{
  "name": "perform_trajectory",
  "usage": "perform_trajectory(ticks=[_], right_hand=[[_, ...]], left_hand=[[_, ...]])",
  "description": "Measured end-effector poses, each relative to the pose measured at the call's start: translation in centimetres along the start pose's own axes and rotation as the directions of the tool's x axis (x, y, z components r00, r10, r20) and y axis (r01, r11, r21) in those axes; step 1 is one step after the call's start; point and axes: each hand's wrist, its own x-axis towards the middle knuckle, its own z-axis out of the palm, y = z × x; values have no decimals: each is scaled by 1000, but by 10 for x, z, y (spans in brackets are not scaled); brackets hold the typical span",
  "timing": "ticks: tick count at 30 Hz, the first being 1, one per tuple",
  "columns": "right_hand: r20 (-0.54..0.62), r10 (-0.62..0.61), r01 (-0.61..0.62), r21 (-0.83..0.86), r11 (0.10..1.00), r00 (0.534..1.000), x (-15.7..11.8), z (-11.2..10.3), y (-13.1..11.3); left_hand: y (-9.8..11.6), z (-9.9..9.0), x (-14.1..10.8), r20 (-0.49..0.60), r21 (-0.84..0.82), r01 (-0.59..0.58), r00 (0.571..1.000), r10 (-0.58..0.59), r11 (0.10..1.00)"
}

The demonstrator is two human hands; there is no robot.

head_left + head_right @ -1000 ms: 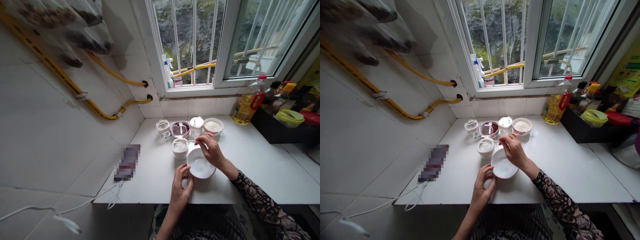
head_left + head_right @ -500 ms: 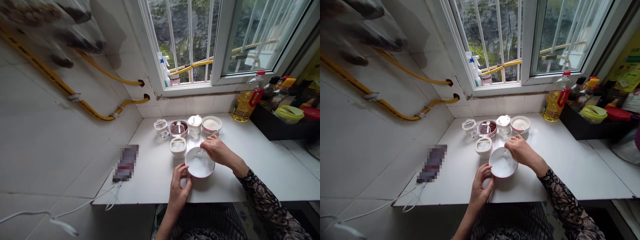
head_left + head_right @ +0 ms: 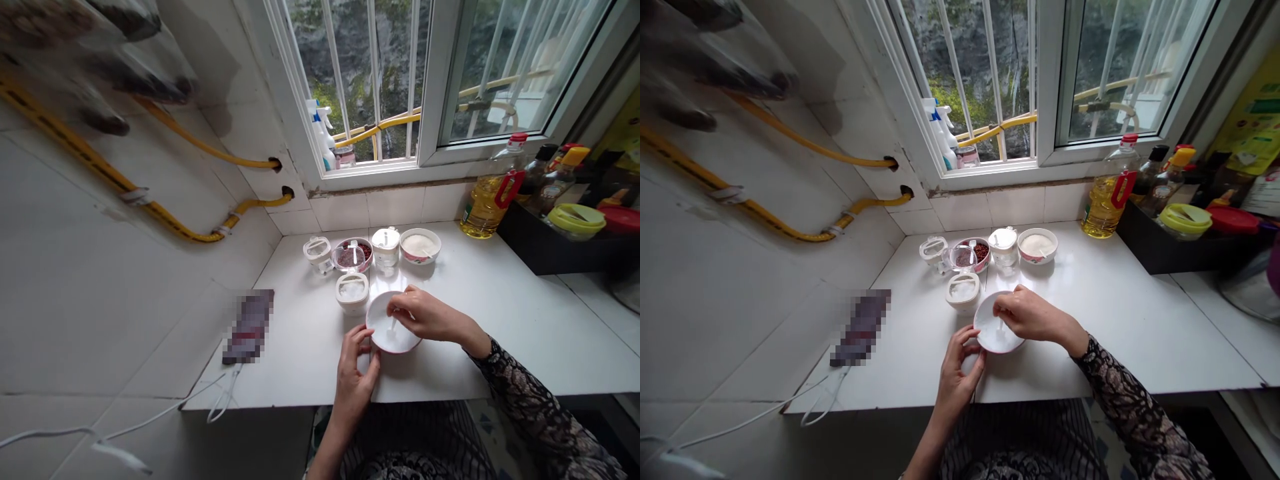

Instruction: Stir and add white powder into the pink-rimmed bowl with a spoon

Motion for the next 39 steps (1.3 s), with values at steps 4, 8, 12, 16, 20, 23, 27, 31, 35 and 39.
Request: perform_trajectory(ticks=[4, 8, 12, 16, 20, 23, 27, 31, 35, 39], right_hand=[[6, -15, 14, 147, 989, 1000, 2, 3, -1], [25, -42, 35, 257, 966, 999, 4, 5, -1], [-32, -69, 73, 132, 988, 997, 6, 10, 2], [-139, -46, 49, 19, 999, 989, 3, 8, 10], [-149, -32, 29, -22, 999, 988, 0, 2, 14], [-76, -38, 38, -11, 999, 996, 1, 3, 12], [-42, 0, 2, 49, 999, 999, 2, 6, 8], [-118, 97, -82, 125, 989, 988, 3, 4, 15], [-144, 229, -188, 253, 949, 963, 4, 1, 23], [-120, 324, -242, 440, 865, 938, 4, 0, 27]], left_hand=[[0, 0, 0, -6, -15, 3, 1000, -3, 1000], [1, 1, 0, -5, -21, -4, 1000, 4, 1000], [1, 0, 1, -7, -12, -11, 1000, 11, 1000], [2, 1, 1, -14, 0, -13, 1000, 13, 1000], [1, 0, 1, -14, 17, -25, 1000, 26, 1000], [2, 0, 0, -12, 11, -21, 1000, 21, 1000], [2, 0, 0, -7, 6, -6, 1000, 6, 1000], [2, 0, 0, -12, 12, -16, 1000, 17, 1000], [2, 0, 0, -7, 9, -13, 1000, 13, 1000], [2, 0, 0, -9, 0, -17, 1000, 17, 1000]])
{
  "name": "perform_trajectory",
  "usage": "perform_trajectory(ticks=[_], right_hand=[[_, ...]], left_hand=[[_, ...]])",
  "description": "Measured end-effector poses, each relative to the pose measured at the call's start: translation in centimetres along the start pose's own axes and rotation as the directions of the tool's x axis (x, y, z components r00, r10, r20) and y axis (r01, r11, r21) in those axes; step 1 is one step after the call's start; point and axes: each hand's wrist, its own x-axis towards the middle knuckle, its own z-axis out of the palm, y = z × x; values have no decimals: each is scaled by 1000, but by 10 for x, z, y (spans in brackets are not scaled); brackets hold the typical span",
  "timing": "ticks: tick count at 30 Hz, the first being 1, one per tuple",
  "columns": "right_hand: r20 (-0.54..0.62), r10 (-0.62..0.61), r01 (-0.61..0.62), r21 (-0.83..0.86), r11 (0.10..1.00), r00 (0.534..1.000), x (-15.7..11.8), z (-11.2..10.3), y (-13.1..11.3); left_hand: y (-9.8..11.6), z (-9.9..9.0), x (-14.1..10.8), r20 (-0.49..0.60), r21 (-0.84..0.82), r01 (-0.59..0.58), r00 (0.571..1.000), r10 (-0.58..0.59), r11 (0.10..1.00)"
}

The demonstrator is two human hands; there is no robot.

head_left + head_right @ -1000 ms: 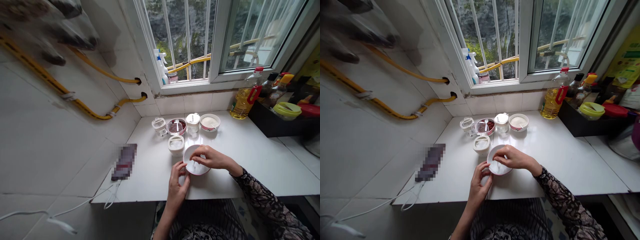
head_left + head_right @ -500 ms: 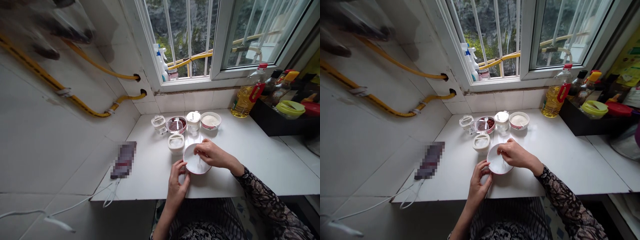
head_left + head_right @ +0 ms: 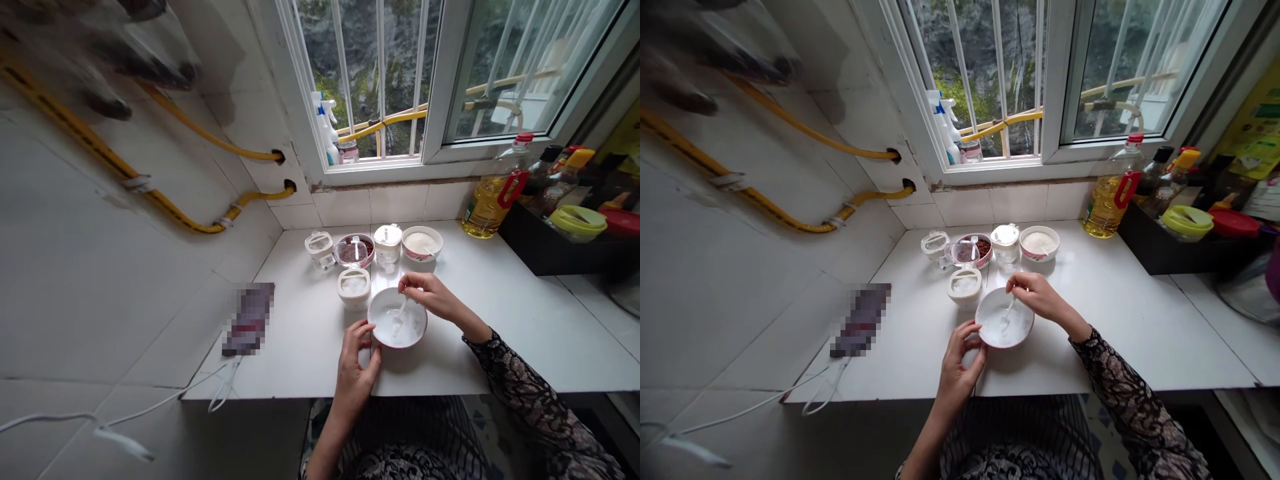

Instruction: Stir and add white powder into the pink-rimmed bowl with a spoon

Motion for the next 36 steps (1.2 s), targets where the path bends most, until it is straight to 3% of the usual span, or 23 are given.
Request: perform_trajectory(ticks=[5, 11, 19, 25, 31, 34, 36], right_hand=[[14, 120, -121, 204, 972, 993, 3, 0, 5], [-26, 179, -154, 402, 903, 983, 7, -3, 8], [6, 209, -191, 434, 881, 978, 7, -8, 6], [-102, 219, -147, 468, 871, 970, 13, -5, 3], [-283, 59, 33, 309, 951, 957, 19, 18, -10], [-348, -162, 174, 5, 985, 923, 19, 31, -14], [-286, -364, 299, -246, 922, 886, 18, 36, -14]], left_hand=[[0, 1, 0, -2, -2, -2, 1000, 2, 1000], [-1, 1, 0, -8, -5, 16, 1000, -16, 1000], [-2, 1, 0, 3, 3, 17, 1000, -17, 1000], [-2, 1, 0, -5, 4, 8, 1000, -8, 1000], [1, 0, 1, 14, -15, 26, 1000, -25, 1000], [-1, 1, 1, 5, -25, 24, 1000, -24, 999], [-2, 1, 0, -1, -27, 25, 1000, -25, 999]])
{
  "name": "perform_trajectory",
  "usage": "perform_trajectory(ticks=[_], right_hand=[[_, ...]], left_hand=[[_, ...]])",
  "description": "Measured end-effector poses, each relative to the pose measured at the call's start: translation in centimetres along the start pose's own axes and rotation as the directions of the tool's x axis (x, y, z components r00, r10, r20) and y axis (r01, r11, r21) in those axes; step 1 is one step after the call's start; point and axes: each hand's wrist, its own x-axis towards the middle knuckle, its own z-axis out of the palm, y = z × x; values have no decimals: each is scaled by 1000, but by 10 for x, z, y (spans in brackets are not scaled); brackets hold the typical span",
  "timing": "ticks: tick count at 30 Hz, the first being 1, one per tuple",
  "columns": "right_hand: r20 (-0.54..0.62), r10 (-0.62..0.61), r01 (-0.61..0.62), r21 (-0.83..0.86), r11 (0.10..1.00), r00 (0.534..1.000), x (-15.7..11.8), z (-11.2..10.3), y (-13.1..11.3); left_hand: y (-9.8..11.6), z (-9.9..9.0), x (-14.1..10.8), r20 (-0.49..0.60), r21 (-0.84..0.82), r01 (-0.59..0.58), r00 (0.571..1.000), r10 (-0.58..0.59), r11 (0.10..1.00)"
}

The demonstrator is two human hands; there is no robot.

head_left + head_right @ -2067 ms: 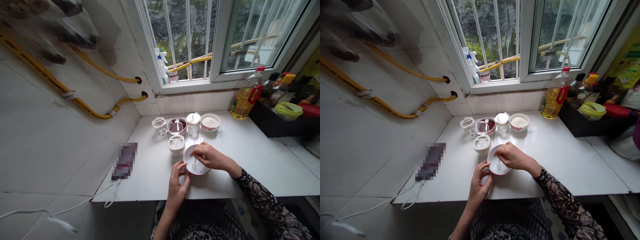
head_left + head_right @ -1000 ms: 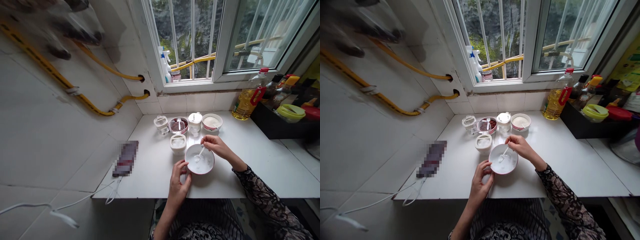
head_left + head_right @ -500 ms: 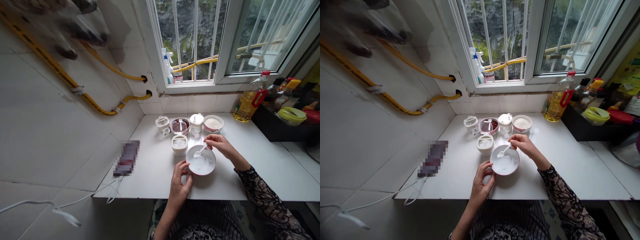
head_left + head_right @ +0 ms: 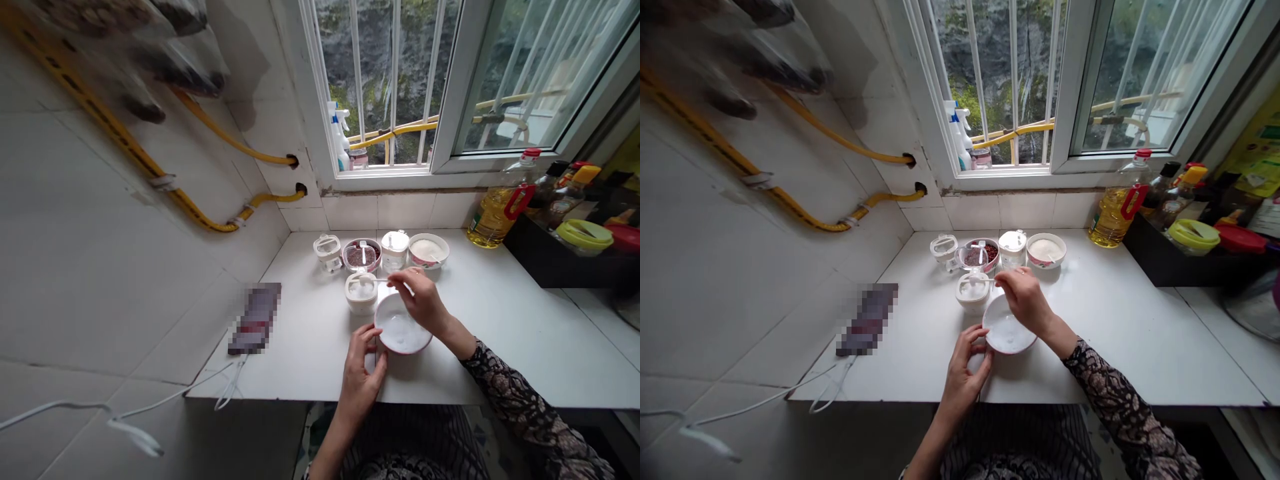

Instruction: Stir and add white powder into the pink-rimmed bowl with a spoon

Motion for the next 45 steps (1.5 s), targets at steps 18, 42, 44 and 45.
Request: perform_trajectory(ticks=[18, 42, 44, 45], right_hand=[[311, 30, 20, -157, 987, 950, -8, -40, 11], [355, 477, -593, 435, 678, 804, -4, -35, 23], [352, 495, -607, 454, 652, 795, -4, -35, 24], [350, 504, -613, 464, 639, 790, -3, -35, 25]], left_hand=[[1, -1, 0, -4, 23, -29, 1000, 29, 999], [-2, -1, 0, 8, 37, -36, 999, 36, 999], [-2, 0, 0, 10, 36, -31, 999, 31, 999], [-2, 0, 0, 10, 36, -30, 999, 30, 999]])
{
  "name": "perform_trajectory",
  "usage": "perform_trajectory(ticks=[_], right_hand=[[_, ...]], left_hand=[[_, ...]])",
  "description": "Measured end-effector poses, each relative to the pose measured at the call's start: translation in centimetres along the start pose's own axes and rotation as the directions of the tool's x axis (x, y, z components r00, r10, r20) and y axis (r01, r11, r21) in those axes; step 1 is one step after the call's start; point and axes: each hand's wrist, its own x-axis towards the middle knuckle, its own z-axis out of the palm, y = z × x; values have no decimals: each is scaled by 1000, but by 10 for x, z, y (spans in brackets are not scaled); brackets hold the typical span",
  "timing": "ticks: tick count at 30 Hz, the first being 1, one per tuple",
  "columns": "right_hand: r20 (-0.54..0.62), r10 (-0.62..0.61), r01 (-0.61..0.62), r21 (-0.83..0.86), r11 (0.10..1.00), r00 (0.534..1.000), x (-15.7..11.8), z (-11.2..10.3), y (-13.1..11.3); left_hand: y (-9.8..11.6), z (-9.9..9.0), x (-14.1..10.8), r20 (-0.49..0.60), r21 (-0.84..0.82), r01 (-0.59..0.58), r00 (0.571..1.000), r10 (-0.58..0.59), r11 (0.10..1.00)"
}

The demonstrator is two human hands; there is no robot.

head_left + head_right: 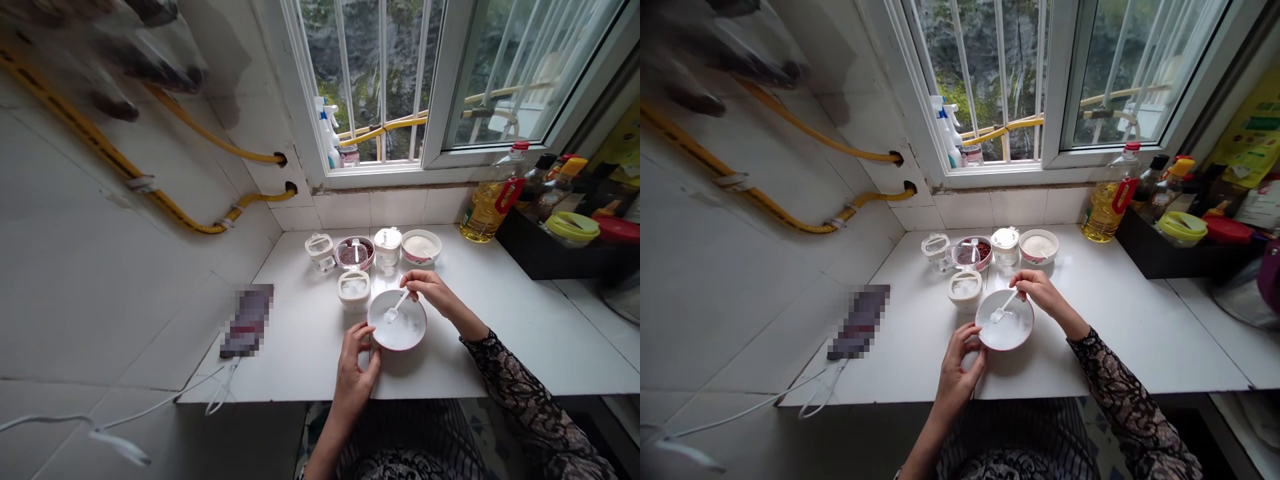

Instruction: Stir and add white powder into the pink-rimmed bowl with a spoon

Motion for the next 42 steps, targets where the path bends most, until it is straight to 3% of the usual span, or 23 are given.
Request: perform_trajectory(ticks=[5, 8, 10, 12, 13, 15, 17, 18, 20, 22, 23, 26, 28, 31, 34, 36, 39, 42], right_hand=[[-78, -28, 31, 45, 999, 997, 5, 4, 1], [-163, -151, 146, -44, 988, 975, 6, 17, -1], [-206, -292, 257, -181, 949, 934, 5, 27, -3], [-182, -500, 405, -390, 827, 846, 3, 36, -4], [-122, -611, 483, -501, 719, 782, 3, 40, -3], [74, -765, 605, -662, 443, 640, 1, 44, -2], [250, -806, 664, -714, 221, 537, 0, 46, -1], [290, -811, 674, -720, 165, 508, 0, 46, 0], [274, -828, 672, -723, 158, 489, -2, 44, -2], [168, -839, 651, -713, 260, 518, -5, 39, -7], [104, -821, 627, -701, 341, 562, -7, 35, -9], [-17, -650, 489, -644, 588, 760, -12, 20, -16], [27, -536, 428, -637, 641, 844, -14, 8, -17], [185, -452, 443, -691, 571, 872, -14, -5, -16], [330, -377, 490, -716, 497, 865, -16, -4, -13], [398, -332, 517, -690, 507, 855, -18, 0, -12], [398, -316, 509, -655, 558, 861, -21, 5, -14], [295, -323, 436, -659, 613, 899, -21, 3, -16]], left_hand=[[0, 0, 0, 3, 10, 1, 1000, -1, 1000], [1, 0, 0, 3, 14, 1, 1000, -1, 1000], [1, 1, 0, 3, 12, -4, 1000, 4, 1000], [0, 1, 0, 2, 8, -5, 1000, 5, 1000], [0, 1, 0, 4, 6, -4, 1000, 4, 1000], [0, 0, 0, 7, 3, -2, 1000, 2, 1000], [0, 0, 0, 9, -1, 0, 1000, 0, 1000], [0, 0, 0, 9, -2, 2, 1000, -2, 1000], [1, -1, 0, 8, 2, 6, 1000, -6, 1000], [3, -1, 1, 11, 13, 10, 1000, -10, 1000], [3, -1, 1, 12, 18, 11, 1000, -11, 1000], [4, -1, 1, -1, 21, 17, 1000, -17, 1000], [4, -1, 0, -9, 19, 18, 1000, -18, 1000], [2, 0, 0, -3, 16, 18, 1000, -18, 1000], [2, 0, -1, -7, 8, 24, 1000, -24, 1000], [3, 0, 0, -14, 4, 25, 1000, -25, 1000], [4, 0, 0, -17, 10, 20, 1000, -20, 1000], [4, 0, 0, -12, 15, 21, 1000, -21, 1000]])
